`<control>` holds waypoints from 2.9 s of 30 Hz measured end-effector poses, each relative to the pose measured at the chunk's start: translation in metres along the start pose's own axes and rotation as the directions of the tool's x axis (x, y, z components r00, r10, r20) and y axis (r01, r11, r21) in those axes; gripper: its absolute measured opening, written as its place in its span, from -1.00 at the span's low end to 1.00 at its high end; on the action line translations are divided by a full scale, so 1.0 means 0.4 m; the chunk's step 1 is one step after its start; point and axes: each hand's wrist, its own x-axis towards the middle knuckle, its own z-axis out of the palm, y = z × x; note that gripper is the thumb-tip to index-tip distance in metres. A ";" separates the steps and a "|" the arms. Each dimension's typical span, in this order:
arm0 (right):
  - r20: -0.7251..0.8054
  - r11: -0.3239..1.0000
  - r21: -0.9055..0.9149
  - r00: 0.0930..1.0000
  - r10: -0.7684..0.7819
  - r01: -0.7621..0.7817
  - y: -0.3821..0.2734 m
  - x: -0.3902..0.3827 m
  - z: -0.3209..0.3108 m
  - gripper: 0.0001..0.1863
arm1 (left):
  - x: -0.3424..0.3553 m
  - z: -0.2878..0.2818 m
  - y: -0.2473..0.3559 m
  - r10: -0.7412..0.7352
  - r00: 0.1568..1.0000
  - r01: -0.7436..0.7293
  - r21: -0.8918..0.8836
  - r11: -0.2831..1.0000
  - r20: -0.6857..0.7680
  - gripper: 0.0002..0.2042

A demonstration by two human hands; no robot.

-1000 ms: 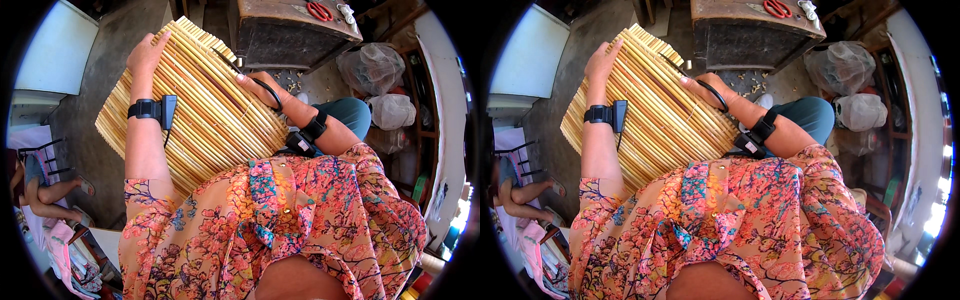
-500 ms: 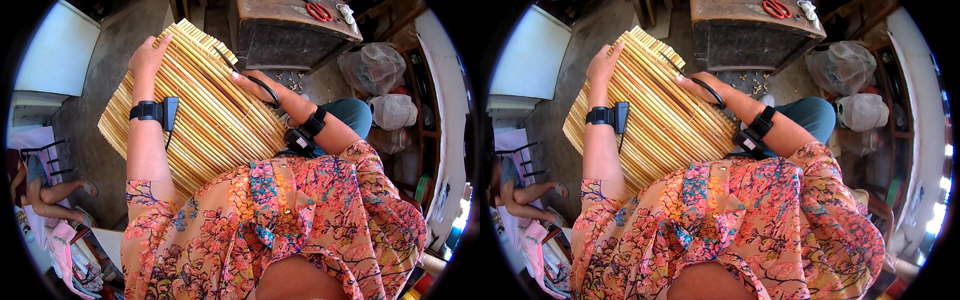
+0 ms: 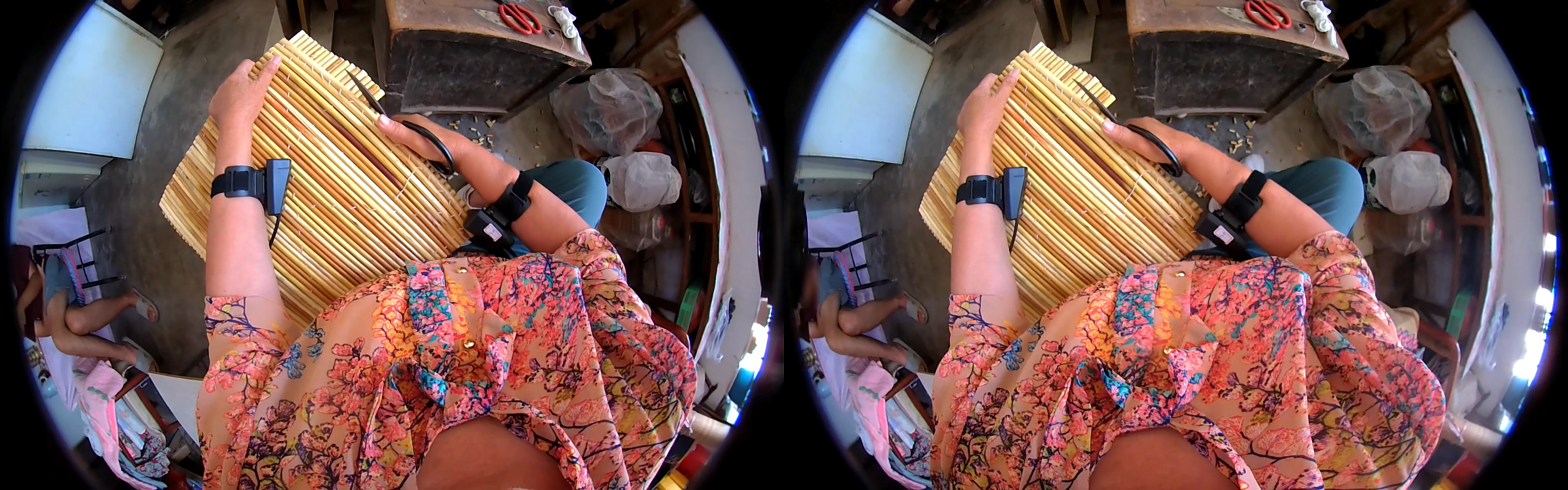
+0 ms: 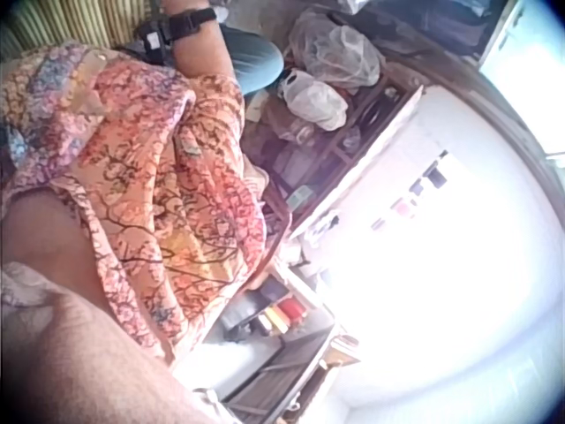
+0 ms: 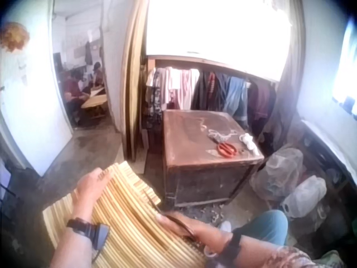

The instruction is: The person cuts a string using scissors and then proceeds to trim the edges of a small bamboo mat using the same tool while holding the mat by hand.

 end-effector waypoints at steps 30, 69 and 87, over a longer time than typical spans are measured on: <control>0.024 0.999 0.034 0.999 0.023 -0.023 -0.022 0.030 0.000 -0.13 | -0.014 -0.018 0.010 -0.053 0.996 0.055 -0.024 0.998 0.065 -0.29; -0.088 0.992 0.112 0.994 0.060 -0.050 -0.032 0.025 0.011 -0.22 | -0.016 -0.011 0.015 -0.029 1.000 0.029 0.004 1.000 -0.004 -0.28; -0.085 0.999 0.035 0.996 0.040 -0.038 -0.071 0.042 0.011 -0.22 | -0.021 -0.013 0.021 -0.037 0.999 0.037 -0.002 0.999 -0.004 -0.26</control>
